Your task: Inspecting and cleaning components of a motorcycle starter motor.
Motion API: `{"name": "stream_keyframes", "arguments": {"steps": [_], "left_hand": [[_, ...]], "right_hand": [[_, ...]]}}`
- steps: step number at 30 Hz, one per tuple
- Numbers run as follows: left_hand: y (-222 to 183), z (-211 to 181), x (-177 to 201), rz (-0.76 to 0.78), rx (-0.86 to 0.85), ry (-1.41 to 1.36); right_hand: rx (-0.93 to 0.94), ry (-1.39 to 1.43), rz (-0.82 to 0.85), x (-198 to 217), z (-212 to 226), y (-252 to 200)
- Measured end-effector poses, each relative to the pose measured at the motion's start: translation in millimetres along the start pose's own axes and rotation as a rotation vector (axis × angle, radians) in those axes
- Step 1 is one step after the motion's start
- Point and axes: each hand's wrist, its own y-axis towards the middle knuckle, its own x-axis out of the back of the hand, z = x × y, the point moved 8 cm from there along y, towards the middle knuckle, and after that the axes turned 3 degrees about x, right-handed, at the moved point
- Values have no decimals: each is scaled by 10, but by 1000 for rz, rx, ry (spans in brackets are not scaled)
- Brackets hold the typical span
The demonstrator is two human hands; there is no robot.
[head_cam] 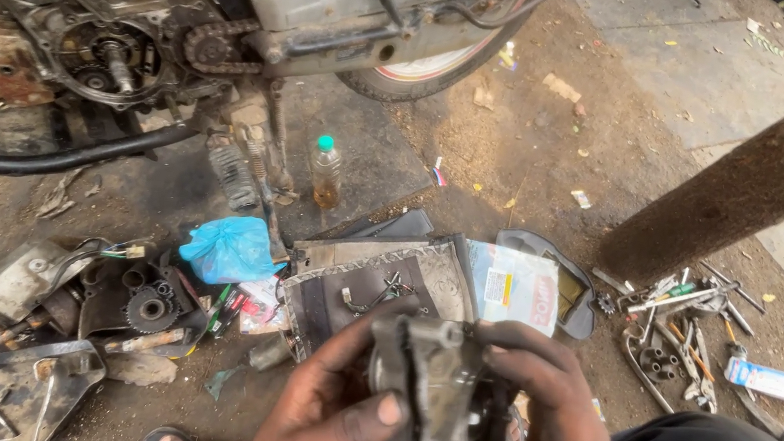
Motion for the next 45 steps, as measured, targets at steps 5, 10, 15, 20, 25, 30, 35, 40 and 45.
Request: {"name": "stream_keyframes", "arguments": {"steps": [5,10,15,20,25,30,35,40,45], "left_hand": [[4,58,-74,50,139,-298],[-7,110,-45,50,157,-463],[-27,51,-82,22,161,-478],[5,32,-161,76,248,-459],[12,77,-103,6,249,-434],[50,114,-29,95,209,-313],[86,101,-9,-4,199,-110],[73,138,84,24,186,20],[60,70,9,19,155,66]], "right_hand": [[4,-413,118,40,-13,-1],[-13,-413,80,-41,182,16],[-82,-412,86,-57,184,-26],[-51,-374,51,-43,229,-10],[34,-354,140,-9,169,4],[127,-345,239,-49,197,117],[155,-340,271,-66,281,195],[117,-323,293,-102,211,175],[118,-359,277,-124,219,155]]}}
